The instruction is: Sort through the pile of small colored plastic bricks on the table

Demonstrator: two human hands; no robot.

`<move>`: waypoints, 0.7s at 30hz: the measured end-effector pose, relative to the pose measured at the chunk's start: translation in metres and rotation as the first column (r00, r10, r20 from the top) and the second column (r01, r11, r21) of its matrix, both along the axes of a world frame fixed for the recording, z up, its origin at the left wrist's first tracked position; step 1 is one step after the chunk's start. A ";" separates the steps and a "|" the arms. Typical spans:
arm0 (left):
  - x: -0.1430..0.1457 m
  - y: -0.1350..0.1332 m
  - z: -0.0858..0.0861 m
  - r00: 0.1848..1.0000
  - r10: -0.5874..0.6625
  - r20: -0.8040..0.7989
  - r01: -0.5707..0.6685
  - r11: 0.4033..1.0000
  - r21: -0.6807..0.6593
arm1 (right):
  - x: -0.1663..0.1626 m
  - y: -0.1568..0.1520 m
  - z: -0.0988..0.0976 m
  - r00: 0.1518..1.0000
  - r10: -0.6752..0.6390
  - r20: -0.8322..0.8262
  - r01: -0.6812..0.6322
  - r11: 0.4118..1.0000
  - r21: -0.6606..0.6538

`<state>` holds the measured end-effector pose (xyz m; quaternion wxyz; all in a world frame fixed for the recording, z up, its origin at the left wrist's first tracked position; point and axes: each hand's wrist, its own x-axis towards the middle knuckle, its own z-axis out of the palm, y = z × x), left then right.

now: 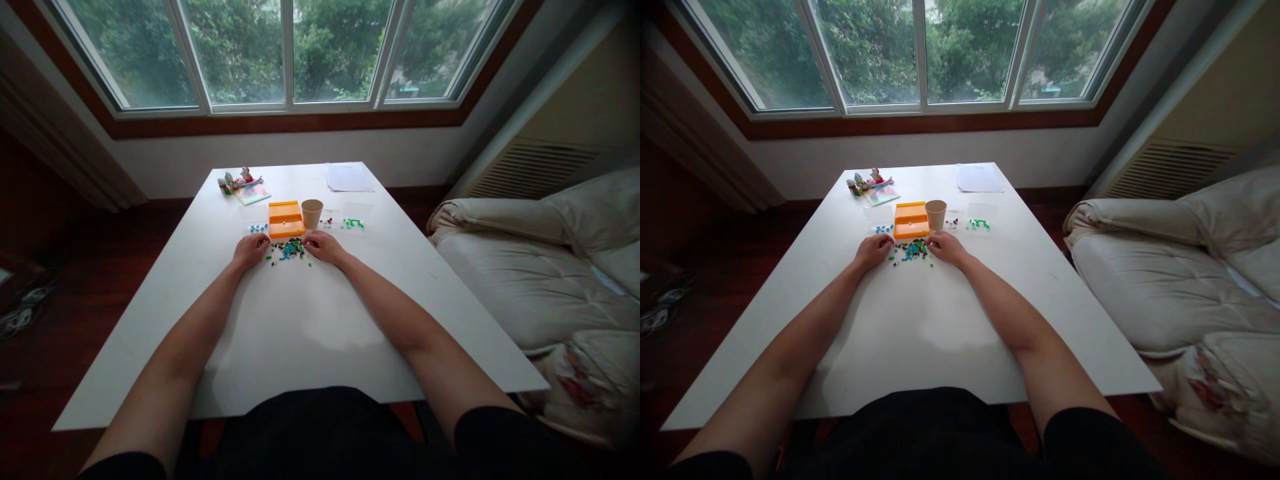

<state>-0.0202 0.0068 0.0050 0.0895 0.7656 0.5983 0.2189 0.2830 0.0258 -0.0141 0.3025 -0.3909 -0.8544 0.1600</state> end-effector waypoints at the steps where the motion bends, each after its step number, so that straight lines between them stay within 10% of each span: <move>1: 0.000 0.000 -0.001 1.000 -0.003 0.001 0.003 1.000 0.004 | 0.000 0.000 0.000 1.000 -0.003 0.001 0.003 1.000 -0.001; 21: 0.001 -0.001 0.004 1.000 0.013 -0.011 -0.013 1.000 -0.007 | 0.000 0.002 -0.002 1.000 0.008 -0.011 -0.008 1.000 0.012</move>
